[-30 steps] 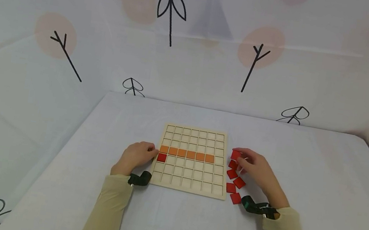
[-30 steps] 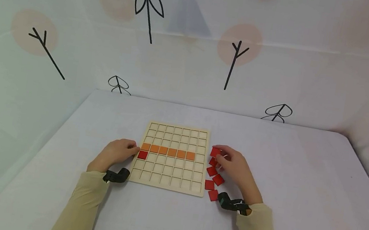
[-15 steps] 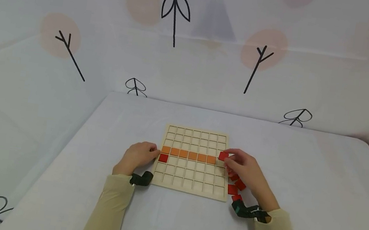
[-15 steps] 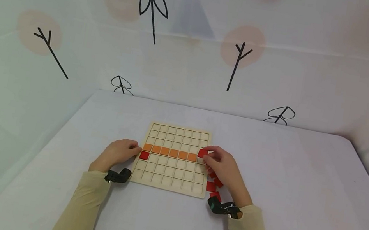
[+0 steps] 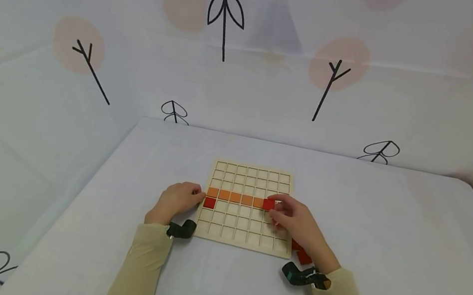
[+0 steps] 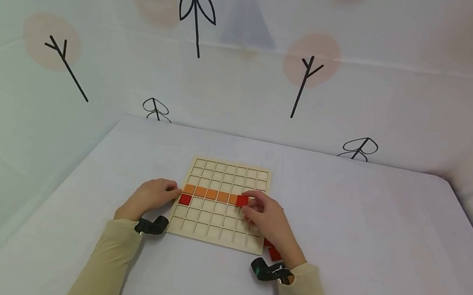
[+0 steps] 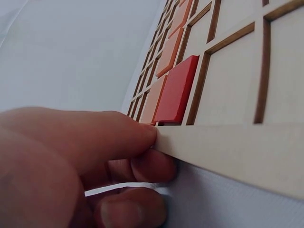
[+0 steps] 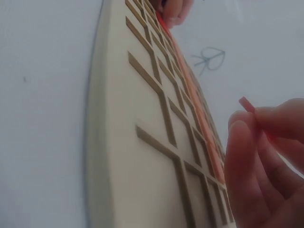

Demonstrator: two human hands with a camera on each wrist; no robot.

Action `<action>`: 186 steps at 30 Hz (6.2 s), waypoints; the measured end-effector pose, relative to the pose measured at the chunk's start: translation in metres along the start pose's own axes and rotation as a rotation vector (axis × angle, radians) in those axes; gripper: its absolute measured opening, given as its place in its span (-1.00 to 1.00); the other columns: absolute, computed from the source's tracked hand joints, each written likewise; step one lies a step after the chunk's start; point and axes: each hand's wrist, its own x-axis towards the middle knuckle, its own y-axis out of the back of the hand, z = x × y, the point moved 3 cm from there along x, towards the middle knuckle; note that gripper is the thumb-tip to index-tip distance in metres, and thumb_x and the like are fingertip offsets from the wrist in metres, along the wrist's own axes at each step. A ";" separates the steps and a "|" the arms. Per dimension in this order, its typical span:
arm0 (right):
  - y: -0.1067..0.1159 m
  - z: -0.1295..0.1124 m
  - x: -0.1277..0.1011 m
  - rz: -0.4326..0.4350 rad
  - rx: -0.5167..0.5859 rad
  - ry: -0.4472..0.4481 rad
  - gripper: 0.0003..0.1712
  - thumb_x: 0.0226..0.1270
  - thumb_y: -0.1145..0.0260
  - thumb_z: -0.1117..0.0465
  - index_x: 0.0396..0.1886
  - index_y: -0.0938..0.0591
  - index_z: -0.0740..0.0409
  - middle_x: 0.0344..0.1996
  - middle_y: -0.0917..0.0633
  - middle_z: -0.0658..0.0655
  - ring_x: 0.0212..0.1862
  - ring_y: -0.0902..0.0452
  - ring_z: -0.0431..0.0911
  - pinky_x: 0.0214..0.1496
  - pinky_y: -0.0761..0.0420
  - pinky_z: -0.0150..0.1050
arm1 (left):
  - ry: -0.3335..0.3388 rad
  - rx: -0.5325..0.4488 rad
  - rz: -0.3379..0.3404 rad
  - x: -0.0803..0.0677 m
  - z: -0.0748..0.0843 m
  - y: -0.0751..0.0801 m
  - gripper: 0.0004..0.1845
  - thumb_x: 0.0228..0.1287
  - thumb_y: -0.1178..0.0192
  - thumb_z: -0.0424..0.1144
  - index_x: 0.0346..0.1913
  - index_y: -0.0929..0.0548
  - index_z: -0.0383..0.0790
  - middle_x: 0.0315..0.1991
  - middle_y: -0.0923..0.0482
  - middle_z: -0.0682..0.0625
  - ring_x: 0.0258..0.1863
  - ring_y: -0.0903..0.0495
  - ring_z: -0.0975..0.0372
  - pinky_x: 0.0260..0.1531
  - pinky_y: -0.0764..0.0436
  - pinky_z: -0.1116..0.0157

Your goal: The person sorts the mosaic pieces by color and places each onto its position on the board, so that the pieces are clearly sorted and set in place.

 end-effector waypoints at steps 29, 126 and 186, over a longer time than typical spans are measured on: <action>-0.035 -0.014 0.003 -0.065 -0.075 0.034 -0.67 0.20 -0.28 0.16 -0.01 -0.54 -0.11 -0.42 -0.56 0.03 -0.45 -0.51 -0.12 -0.37 -0.52 -0.26 | 0.023 -0.001 -0.006 0.001 0.002 -0.003 -0.76 0.27 -0.02 -0.02 -0.41 -0.56 -0.09 -0.51 -0.44 0.03 -0.43 -0.40 0.19 -0.45 -0.30 0.29; -0.089 -0.045 0.027 0.038 -0.572 0.136 -0.61 0.20 -0.26 0.10 0.07 -0.59 -0.13 -0.66 -0.40 -0.05 -0.59 -0.27 -0.17 -0.62 -0.14 -0.33 | -0.012 0.022 0.003 0.002 -0.001 -0.001 -0.76 0.26 0.00 -0.03 -0.42 -0.55 -0.07 -0.50 -0.45 0.05 -0.44 -0.39 0.20 -0.46 -0.31 0.30; -0.025 -0.033 0.023 -0.139 -0.282 0.119 -0.65 0.30 -0.15 -0.01 0.04 -0.55 -0.05 -0.36 -0.63 -0.03 -0.32 -0.51 -0.17 -0.22 -0.45 -0.24 | 0.022 -0.022 -0.011 0.000 0.003 0.001 -0.77 0.25 0.00 -0.05 -0.35 -0.60 -0.08 -0.47 -0.47 0.03 -0.40 -0.41 0.19 -0.43 -0.33 0.28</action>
